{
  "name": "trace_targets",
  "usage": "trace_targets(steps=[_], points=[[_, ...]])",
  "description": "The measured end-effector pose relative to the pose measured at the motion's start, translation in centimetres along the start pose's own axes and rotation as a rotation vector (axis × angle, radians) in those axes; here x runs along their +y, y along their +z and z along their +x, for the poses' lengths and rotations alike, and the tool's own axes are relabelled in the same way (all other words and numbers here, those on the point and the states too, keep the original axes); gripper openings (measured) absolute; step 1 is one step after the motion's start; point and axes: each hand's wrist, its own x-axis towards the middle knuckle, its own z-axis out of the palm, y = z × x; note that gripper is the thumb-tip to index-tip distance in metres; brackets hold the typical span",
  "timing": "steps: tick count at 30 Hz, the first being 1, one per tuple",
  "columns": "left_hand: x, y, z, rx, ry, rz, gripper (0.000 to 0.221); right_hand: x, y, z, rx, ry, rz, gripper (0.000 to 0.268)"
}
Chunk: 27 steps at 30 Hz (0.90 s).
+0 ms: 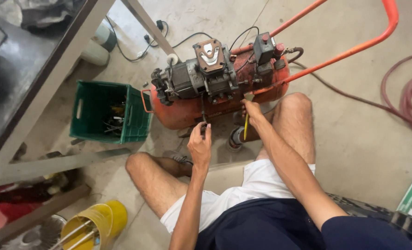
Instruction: Using a small brush to clean dust and debris from the motor and body of a portable air compressor.
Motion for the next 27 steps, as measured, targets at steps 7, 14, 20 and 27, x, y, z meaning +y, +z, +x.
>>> trace_targets(steps=[7, 14, 20, 27], points=[[-1.5, -0.6, -0.4, 0.027, -0.065, -0.034, 0.021, 0.9, -1.7, 0.2, -0.025, 0.004, -0.136, 0.028], [-3.1, -0.8, 0.2, 0.102, -0.014, 0.01, 0.018, -1.8, -0.5, -4.8, -0.094, 0.032, -0.251, 0.028], [-4.3, -1.4, 0.7, 0.117, -0.097, 0.013, 0.019, -3.1, 0.1, -7.1, -0.065, 0.023, -0.265, 0.028], [-5.2, -2.0, 1.4, 0.101, -0.142, 0.023, 0.022, -6.1, -0.2, -6.9, -0.007, -0.005, -0.013, 0.028]])
